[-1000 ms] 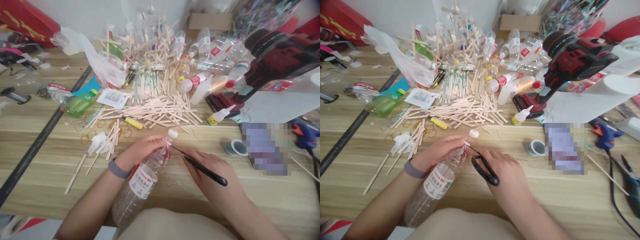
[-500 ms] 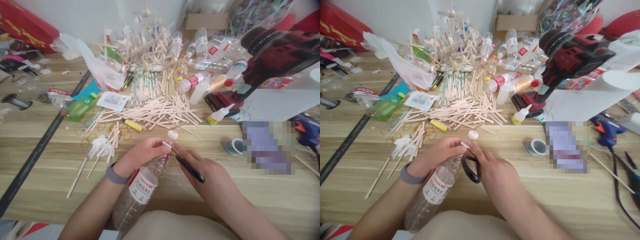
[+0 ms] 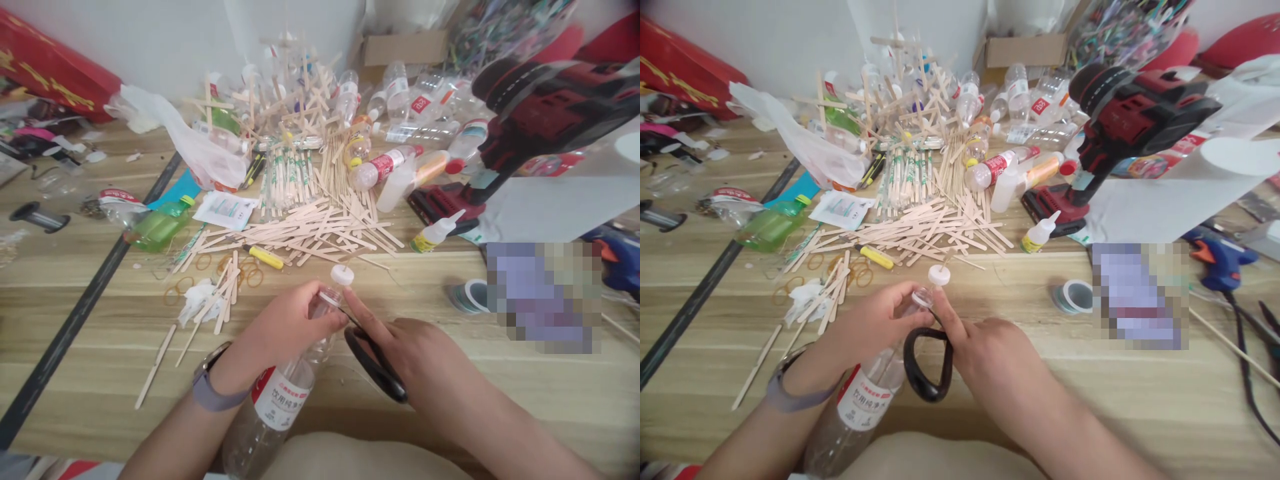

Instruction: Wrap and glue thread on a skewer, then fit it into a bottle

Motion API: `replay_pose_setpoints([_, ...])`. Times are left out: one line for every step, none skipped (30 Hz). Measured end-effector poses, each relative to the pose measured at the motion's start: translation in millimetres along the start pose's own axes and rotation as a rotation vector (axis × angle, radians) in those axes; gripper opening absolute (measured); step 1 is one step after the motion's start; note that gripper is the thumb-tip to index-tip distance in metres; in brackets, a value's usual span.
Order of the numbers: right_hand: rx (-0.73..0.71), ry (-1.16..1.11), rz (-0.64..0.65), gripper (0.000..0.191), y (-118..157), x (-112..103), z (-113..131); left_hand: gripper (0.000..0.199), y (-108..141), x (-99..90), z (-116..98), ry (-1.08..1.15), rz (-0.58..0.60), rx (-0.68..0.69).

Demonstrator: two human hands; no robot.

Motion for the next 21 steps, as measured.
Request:
replay_pose_setpoints([-0.003,0.003,0.005,0.083,0,0,0,0.029,2,0.6,-3,-0.098,-0.061,0.006])
replay_pose_setpoints([-0.009,0.009,0.008,0.083,0,1,0,0.029,3,1.4,-6,-0.201,-0.118,0.012])
replay_pose_setpoints([-0.015,0.018,0.003,0.083,0,1,0,0.028,5,2.5,-9,-0.279,-0.152,0.016])
replay_pose_setpoints([-0.021,0.033,-0.008,0.083,0,2,0,0.028,6,3.8,-12,-0.316,-0.155,0.014])
replay_pose_setpoints([-0.027,0.052,-0.019,0.083,-1,2,1,0.028,7,4.9,-14,-0.333,-0.155,0.014])
replay_pose_setpoints([-0.032,0.073,-0.035,0.084,-1,3,2,0.028,8,5.7,-15,-0.341,-0.158,0.017])
replay_pose_setpoints([-0.033,0.097,-0.052,0.085,-2,3,3,0.028,9,6.3,-17,-0.346,-0.159,0.018])
replay_pose_setpoints([-0.027,0.122,-0.074,0.087,-4,3,5,0.027,10,6.5,-17,-0.344,-0.161,0.02])
replay_pose_setpoints([-0.013,0.146,-0.096,0.088,-5,4,7,0.026,10,6.6,-18,-0.338,-0.161,0.021])
replay_pose_setpoints([0.003,0.163,-0.118,0.088,-6,4,8,0.025,10,6.5,-18,-0.33,-0.159,0.022])
replay_pose_setpoints([0.02,0.174,-0.141,0.087,-8,5,10,0.025,10,6.5,-17,-0.324,-0.153,0.021])
replay_pose_setpoints([0.037,0.182,-0.163,0.086,-9,6,12,0.025,9,6.3,-17,-0.32,-0.147,0.018])
replay_pose_setpoints([0.051,0.187,-0.18,0.084,-10,7,14,0.025,9,6.1,-17,-0.318,-0.144,0.013])
replay_pose_setpoints([0.061,0.188,-0.196,0.083,-11,8,15,0.025,8,5.9,-17,-0.318,-0.144,0.007])
replay_pose_setpoints([0.069,0.191,-0.21,0.082,-11,9,17,0.025,8,5.7,-17,-0.319,-0.142,0.003])
replay_pose_setpoints([0.077,0.194,-0.223,0.082,-12,10,19,0.024,8,5.6,-17,-0.319,-0.142,0.001])
replay_pose_setpoints([0.086,0.198,-0.229,0.082,-12,10,20,0.024,8,5.5,-17,-0.316,-0.14,-0.001])
replay_pose_setpoints([0.093,0.204,-0.234,0.082,-12,11,21,0.023,8,5.4,-17,-0.315,-0.136,-0.002])
replay_pose_setpoints([0.1,0.211,-0.239,0.083,-12,11,22,0.023,8,5.3,-17,-0.316,-0.134,-0.002])
replay_pose_setpoints([0.104,0.22,-0.242,0.083,-12,12,22,0.023,8,5.1,-17,-0.319,-0.134,-0.003])
replay_pose_setpoints([0.107,0.227,-0.245,0.083,-13,12,23,0.023,9,4.9,-17,-0.32,-0.134,-0.004])
Point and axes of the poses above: each hand's wrist, its own y-axis away from the middle knuckle, its own x-axis out of the palm, z = x × y, the point moved 2 cm from there along -y, towards the middle knuckle, and after that the axes turned 12 degrees about -x, right-handed, at the moved point
